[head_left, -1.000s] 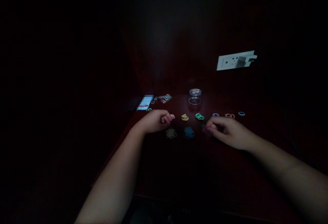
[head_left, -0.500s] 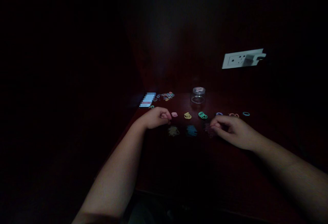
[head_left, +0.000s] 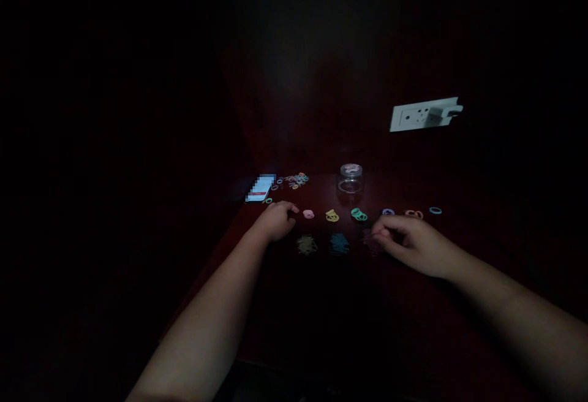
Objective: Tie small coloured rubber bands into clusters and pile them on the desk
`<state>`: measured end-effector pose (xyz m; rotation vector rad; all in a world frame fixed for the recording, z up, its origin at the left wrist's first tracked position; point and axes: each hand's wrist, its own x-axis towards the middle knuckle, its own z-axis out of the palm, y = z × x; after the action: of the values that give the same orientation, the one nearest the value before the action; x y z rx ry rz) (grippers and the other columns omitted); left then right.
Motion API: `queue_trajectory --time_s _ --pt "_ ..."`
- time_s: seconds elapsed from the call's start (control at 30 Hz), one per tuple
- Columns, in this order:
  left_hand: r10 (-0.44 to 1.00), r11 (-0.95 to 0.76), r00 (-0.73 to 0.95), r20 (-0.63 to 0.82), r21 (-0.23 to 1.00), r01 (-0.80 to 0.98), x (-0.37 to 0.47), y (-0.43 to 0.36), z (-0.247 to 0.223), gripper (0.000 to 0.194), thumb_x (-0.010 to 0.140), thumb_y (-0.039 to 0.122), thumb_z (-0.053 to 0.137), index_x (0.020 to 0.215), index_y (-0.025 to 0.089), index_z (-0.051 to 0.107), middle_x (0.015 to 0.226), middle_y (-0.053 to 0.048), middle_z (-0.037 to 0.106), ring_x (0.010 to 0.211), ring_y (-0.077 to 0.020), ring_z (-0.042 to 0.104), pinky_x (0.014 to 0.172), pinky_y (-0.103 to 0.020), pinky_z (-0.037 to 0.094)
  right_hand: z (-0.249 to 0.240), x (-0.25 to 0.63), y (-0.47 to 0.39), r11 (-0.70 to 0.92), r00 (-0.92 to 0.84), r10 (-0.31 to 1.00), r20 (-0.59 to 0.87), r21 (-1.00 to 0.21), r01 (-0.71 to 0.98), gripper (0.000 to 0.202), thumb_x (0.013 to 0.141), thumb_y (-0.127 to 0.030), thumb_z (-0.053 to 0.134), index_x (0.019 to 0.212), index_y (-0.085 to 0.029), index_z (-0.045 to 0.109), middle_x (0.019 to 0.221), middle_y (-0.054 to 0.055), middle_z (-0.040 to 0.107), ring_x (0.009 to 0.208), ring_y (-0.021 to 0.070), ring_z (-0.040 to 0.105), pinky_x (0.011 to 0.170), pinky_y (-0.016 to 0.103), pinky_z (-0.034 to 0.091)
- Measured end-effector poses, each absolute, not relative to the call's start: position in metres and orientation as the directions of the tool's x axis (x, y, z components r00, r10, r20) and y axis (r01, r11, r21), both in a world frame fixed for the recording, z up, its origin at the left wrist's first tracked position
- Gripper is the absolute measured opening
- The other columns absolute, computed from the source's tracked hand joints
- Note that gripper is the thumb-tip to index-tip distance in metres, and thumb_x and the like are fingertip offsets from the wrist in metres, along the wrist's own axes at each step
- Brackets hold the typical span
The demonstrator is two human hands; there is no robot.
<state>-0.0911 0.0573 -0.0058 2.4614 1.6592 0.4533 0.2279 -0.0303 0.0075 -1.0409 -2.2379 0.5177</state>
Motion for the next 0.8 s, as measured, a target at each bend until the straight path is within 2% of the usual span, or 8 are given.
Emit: queue_trajectory --time_s 0.23,0.33,0.43,0.5,0.57,0.63,0.8 --pt "0.922 -0.383 0.352 0.163 0.253 0.888 -0.09 0.057 -0.004 0.044 0.076 0.01 0.055 0.117 0.013 0.068 0.128 -0.011 0.064 0.121 -0.0257 0.059 0.11 -0.036 0.042 0.011 0.229 -0.031 0.618 -0.43 0.786 0.444 -0.579 0.532 0.017 0.088 -0.03 0.055 0.075 -0.02 0.058 0.06 -0.003 0.052 0.055 0.0118 0.048 0.055 0.024 0.04" --pt "0.911 -0.403 0.32 0.26 0.4 0.823 -0.085 0.055 -0.002 0.038 0.074 0.01 0.059 0.109 0.014 0.072 0.12 -0.01 0.069 0.113 -0.0252 0.064 0.105 -0.038 0.047 0.011 0.231 -0.031 0.597 -0.389 0.802 0.453 -0.584 0.55 0.017 0.088 -0.031 0.055 0.076 -0.02 0.059 0.06 -0.002 0.054 0.056 0.0122 0.049 0.056 0.024 0.041" --pt "0.868 -0.495 0.296 0.398 0.671 0.552 -0.069 0.044 0.002 0.023 0.076 0.018 0.064 0.097 0.016 0.074 0.106 -0.009 0.074 0.094 -0.0208 0.07 0.087 -0.034 0.057 0.01 0.231 -0.03 0.6 -0.391 0.798 0.458 -0.555 0.576 0.017 0.088 -0.031 0.055 0.077 -0.02 0.059 0.061 -0.003 0.053 0.056 0.0124 0.05 0.056 0.025 0.041" --pt "0.823 -0.553 0.344 0.451 0.773 0.31 -0.052 0.03 0.004 0.017 0.078 0.019 0.064 0.09 0.014 0.074 0.101 -0.01 0.075 0.089 -0.0192 0.071 0.079 -0.031 0.059 0.01 0.229 -0.031 0.606 -0.414 0.794 0.445 -0.541 0.582 0.016 0.09 -0.031 0.054 0.079 -0.02 0.059 0.06 -0.003 0.051 0.055 0.012 0.049 0.056 0.025 0.04" --pt "0.792 -0.543 0.411 0.451 0.828 0.138 -0.035 0.016 0.005 0.014 0.077 0.017 0.066 0.088 0.014 0.074 0.098 -0.01 0.076 0.089 -0.0186 0.072 0.079 -0.03 0.059 0.011 0.226 -0.032 0.615 -0.433 0.788 0.437 -0.54 0.574 0.014 0.09 -0.03 0.054 0.083 -0.019 0.06 0.059 -0.004 0.05 0.055 0.0115 0.048 0.056 0.024 0.04" --pt "0.775 -0.484 0.483 0.408 0.874 0.038 -0.021 0.003 0.004 0.015 0.076 0.017 0.068 0.089 0.013 0.074 0.097 -0.01 0.076 0.086 -0.0181 0.072 0.077 -0.029 0.059 0.011 0.223 -0.034 0.625 -0.44 0.781 0.444 -0.548 0.556 0.012 0.091 -0.03 0.055 0.089 -0.019 0.06 0.061 -0.005 0.049 0.055 0.0113 0.049 0.057 0.024 0.04" --pt "0.762 -0.391 0.558 0.33 0.92 -0.01 -0.007 -0.01 0.002 0.016 0.076 0.017 0.07 0.091 0.012 0.074 0.097 -0.012 0.076 0.084 -0.018 0.072 0.078 -0.031 0.059 0.012 0.219 -0.038 0.657 -0.452 0.753 0.477 -0.546 0.52 0.011 0.091 -0.029 0.056 0.089 -0.019 0.06 0.063 -0.004 0.05 0.057 0.0112 0.048 0.056 0.025 0.04"
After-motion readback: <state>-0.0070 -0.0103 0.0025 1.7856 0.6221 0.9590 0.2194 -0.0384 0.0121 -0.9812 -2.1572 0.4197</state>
